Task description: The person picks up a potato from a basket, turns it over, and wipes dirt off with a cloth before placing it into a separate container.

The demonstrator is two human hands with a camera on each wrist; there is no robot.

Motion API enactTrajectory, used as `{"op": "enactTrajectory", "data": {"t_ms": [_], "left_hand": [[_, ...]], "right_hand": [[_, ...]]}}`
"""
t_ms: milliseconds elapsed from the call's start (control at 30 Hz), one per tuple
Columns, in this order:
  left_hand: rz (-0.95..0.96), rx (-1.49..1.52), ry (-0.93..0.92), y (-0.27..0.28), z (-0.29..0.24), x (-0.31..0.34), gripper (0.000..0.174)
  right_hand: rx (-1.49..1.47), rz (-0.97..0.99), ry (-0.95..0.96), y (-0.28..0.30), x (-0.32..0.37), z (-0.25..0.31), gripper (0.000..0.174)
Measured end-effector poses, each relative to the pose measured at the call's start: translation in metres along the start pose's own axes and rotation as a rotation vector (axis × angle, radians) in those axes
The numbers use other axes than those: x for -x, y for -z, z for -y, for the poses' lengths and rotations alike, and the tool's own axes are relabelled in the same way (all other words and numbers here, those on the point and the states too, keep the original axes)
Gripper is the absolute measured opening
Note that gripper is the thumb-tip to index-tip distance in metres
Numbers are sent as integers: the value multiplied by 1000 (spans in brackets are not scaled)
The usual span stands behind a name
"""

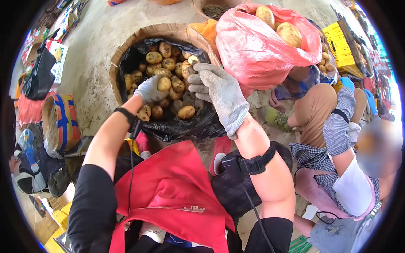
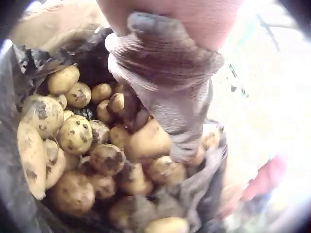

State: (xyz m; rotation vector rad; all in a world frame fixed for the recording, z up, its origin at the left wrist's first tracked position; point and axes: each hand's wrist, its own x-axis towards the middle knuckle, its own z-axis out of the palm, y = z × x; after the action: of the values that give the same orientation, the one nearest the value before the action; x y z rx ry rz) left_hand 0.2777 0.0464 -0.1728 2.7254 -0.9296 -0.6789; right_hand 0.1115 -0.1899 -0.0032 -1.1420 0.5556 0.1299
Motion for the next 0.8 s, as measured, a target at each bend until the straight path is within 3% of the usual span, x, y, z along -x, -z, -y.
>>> {"op": "enactTrajectory", "data": {"t_ms": [33,67,100,167,200,233,300,333,400,500,533,567,633,667,700,800], "left_hand": [[-43,437,31,8,5,9,73],[-26,909,-77,7,14,12,71],[24,1043,37,47,-8,39,72],[73,1394,-89,83,-24,72,76],[64,1394,-88,100,-33,86,76],[71,1451,-101,115,-44,97,78],[60,1516,-107,130,-63,127,79],[22,1538,-90,135,-73,142,80],[-10,1568,-102,131,-81,159,79],[-109,1510,-85,118,-85,165,77],[-74,1429,30,120,-87,168,71],[-78,1437,37,122,-86,171,71],[7,1590,90,125,-82,173,65],[-6,1689,64,117,-76,172,59],[-7,1691,64,109,-70,170,59],[-62,1781,28,99,-60,170,54]], "right_hand": [[37,-30,2,0,-2,-4,40],[64,-32,-23,-4,-4,-6,47],[144,15,44,1,-18,-28,60],[198,206,110,2,-32,-64,75],[344,222,131,-13,-16,-55,85],[210,244,130,-33,2,-43,87],[171,281,314,-46,0,-54,85],[175,292,320,-50,0,-51,85],[244,306,465,-56,2,-46,78],[426,288,512,-58,8,-37,73],[492,262,571,-58,8,-43,61],[496,269,564,-58,7,-47,61],[26,337,180,-61,5,-46,54],[102,257,106,-60,7,-41,55],[103,259,105,-60,9,-38,55],[99,312,-159,-60,13,-33,58]]}}
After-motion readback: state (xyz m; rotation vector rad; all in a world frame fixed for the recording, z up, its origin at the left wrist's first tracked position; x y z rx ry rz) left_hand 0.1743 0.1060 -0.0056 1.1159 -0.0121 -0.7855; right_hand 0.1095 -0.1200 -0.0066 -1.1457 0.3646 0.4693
